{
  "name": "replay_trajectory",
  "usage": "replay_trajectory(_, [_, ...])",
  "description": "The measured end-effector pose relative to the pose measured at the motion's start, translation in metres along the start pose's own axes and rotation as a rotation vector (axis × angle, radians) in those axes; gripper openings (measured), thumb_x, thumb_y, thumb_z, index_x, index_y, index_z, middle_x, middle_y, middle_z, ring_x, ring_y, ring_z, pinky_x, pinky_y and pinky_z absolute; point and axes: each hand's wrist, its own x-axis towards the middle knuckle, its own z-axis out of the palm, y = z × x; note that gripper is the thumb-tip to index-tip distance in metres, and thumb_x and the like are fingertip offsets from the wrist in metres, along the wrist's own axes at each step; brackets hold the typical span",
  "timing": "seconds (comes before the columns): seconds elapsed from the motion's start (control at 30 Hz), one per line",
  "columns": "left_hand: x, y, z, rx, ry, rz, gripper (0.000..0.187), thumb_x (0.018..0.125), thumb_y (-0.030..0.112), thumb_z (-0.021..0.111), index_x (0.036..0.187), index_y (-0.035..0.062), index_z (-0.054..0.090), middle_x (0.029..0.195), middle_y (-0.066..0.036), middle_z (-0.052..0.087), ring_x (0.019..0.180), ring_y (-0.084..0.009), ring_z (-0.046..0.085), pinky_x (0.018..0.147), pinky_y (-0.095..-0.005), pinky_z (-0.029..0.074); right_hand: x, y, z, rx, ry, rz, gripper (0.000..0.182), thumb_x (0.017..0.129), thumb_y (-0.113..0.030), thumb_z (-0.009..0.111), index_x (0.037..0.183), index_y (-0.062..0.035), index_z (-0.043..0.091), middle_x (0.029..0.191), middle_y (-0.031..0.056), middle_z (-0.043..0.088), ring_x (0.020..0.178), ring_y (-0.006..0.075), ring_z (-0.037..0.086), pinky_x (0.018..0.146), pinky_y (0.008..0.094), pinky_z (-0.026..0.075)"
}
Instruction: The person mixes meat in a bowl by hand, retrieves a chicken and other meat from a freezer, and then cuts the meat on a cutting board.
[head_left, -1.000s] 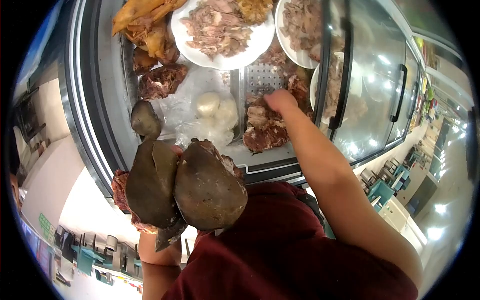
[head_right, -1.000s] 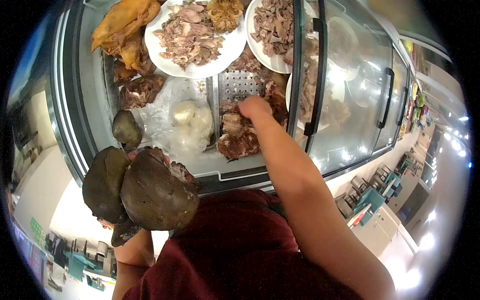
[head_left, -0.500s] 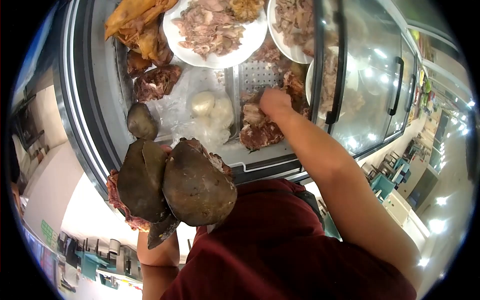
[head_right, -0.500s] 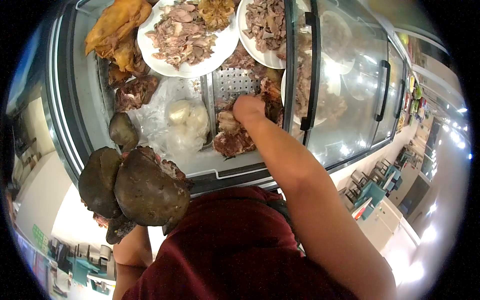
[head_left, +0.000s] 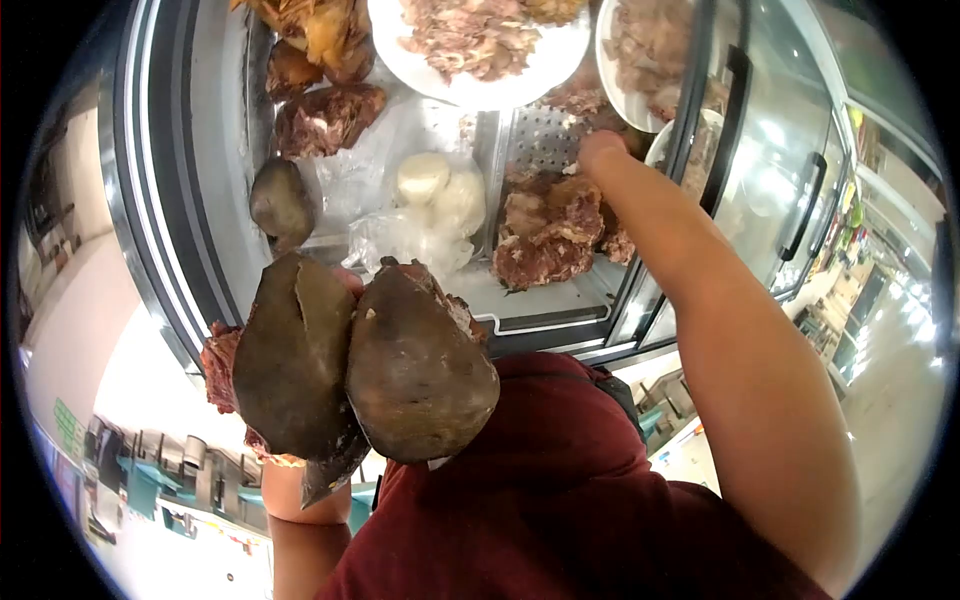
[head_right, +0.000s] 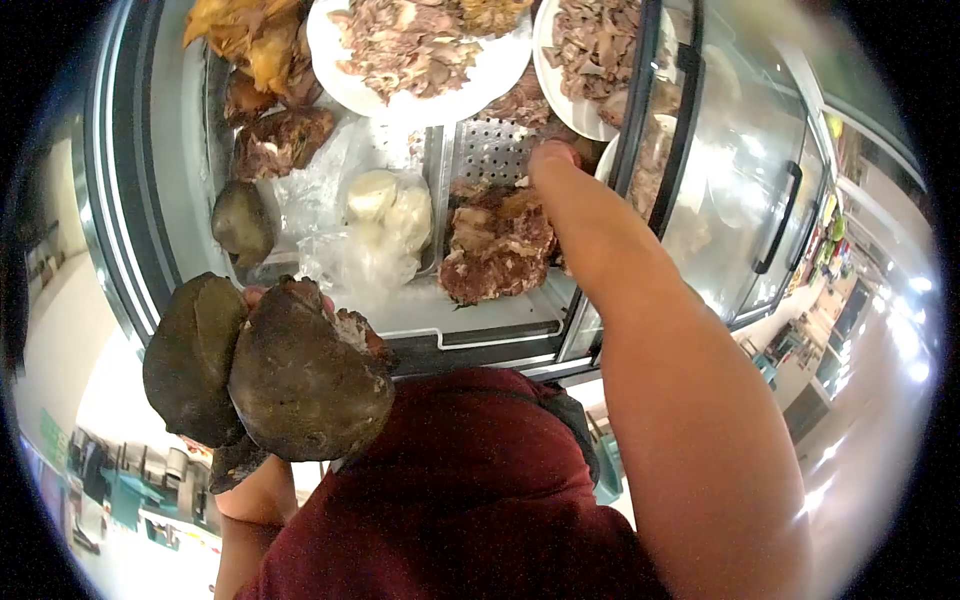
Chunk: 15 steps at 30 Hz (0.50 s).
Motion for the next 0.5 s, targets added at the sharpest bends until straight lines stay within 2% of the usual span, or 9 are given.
replay_trajectory(0.1, [-0.002,-0.006,-0.001,-0.022,0.012,0.003,0.041,0.094,0.028,0.059,0.127,0.0038,0.051,0.120,-0.014,0.057,0.103,-0.0264,0.060,0.084,-0.0376,0.053,-0.010,0.000,0.004,-0.084,0.117,-0.019,0.025,0.085,-0.015,0.059,0.103,-0.0074,0.074,0.113,0.0136,0.069,0.101,0.0290,0.068,0.080,0.0404,0.056])
replay_trajectory(0.23, [-0.003,-0.010,-0.003,-0.041,0.013,0.010,0.043,0.094,0.029,0.058,0.127,0.0032,0.050,0.121,-0.014,0.057,0.104,-0.0271,0.060,0.085,-0.0382,0.053,0.023,0.000,0.026,-0.163,0.133,-0.006,0.024,0.083,-0.014,0.060,0.101,-0.0080,0.075,0.109,0.0148,0.070,0.097,0.0306,0.069,0.076,0.0425,0.057])
replay_trajectory(0.3, [-0.003,-0.012,-0.004,-0.047,0.011,0.019,0.043,0.095,0.029,0.058,0.128,0.0029,0.050,0.121,-0.015,0.057,0.104,-0.0274,0.060,0.085,-0.0385,0.053,0.000,0.000,0.004,-0.327,-0.112,-0.066,0.022,0.082,-0.012,0.061,0.099,-0.0084,0.075,0.106,0.0133,0.071,0.095,0.0307,0.069,0.076,0.0429,0.057])
replay_trajectory(0.43, [-0.002,-0.015,-0.005,-0.072,0.017,0.043,0.045,0.095,0.030,0.057,0.129,0.0023,0.049,0.122,-0.016,0.056,0.106,-0.0281,0.060,0.086,-0.0391,0.053,-0.040,-0.005,-0.020,-0.333,-0.060,-0.123,0.022,0.083,-0.011,0.061,0.100,-0.0084,0.075,0.105,0.0109,0.072,0.094,0.0295,0.069,0.078,0.0408,0.057])
replay_trajectory(0.5, [0.000,-0.015,-0.005,-0.077,0.010,0.058,0.046,0.095,0.031,0.057,0.129,0.0020,0.049,0.122,-0.016,0.056,0.106,-0.0285,0.059,0.087,-0.0393,0.053,-0.055,-0.004,-0.034,-0.412,-0.029,-0.371,0.021,0.084,-0.011,0.059,0.098,-0.0073,0.075,0.104,0.0106,0.072,0.095,0.0288,0.069,0.081,0.0397,0.055])
